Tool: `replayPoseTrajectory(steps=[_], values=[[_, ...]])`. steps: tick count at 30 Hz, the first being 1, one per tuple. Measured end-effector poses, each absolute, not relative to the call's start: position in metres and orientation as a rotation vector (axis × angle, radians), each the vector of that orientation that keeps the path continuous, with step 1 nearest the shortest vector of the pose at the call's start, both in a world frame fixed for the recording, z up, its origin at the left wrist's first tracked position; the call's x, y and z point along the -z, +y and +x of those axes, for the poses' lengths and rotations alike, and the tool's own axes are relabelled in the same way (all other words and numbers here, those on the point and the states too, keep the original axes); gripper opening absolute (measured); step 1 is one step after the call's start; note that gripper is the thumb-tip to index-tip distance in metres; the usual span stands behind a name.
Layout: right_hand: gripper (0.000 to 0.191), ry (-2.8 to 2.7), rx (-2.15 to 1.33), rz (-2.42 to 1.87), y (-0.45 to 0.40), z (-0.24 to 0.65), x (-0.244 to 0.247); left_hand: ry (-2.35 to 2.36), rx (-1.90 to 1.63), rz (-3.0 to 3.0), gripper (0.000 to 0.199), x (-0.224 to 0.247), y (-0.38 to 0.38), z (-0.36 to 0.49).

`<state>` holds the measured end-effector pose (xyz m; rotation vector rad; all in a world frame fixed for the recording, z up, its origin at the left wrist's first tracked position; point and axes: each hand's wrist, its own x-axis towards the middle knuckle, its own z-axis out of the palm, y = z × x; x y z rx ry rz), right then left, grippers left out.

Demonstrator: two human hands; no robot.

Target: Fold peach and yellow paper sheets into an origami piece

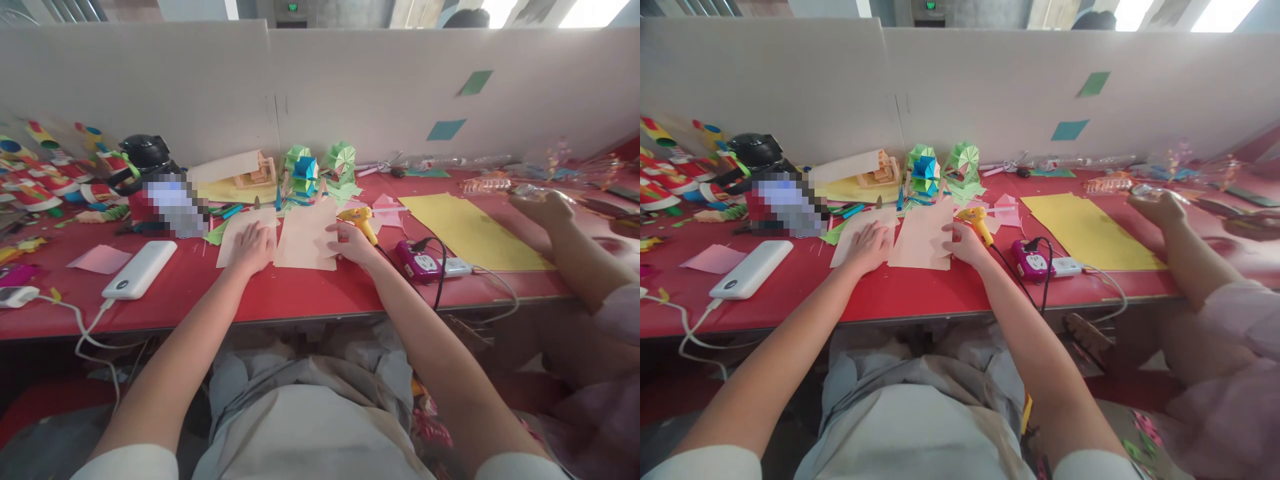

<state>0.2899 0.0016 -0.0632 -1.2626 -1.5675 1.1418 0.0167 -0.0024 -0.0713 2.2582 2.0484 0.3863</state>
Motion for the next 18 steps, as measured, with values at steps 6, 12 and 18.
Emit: replayPoseTrajectory(steps=[6, 12, 18], values=[[0.064, -1.67, -1.132, -1.204, 0.0, 0.289, 0.061, 2.093, -0.356, 2.171, 0.054, 0.057, -0.007, 0.015], [0.062, -1.691, -1.139, -1.099, -0.001, 0.287, 0.058, 2.073, -0.304, 2.144, 0.064, 0.055, -0.006, 0.011], [0.049, -1.813, -0.83, -1.35, 0.001, 0.285, 0.063, 2.297, -0.519, 1.927, 0.068, 0.048, -0.004, -0.004]])
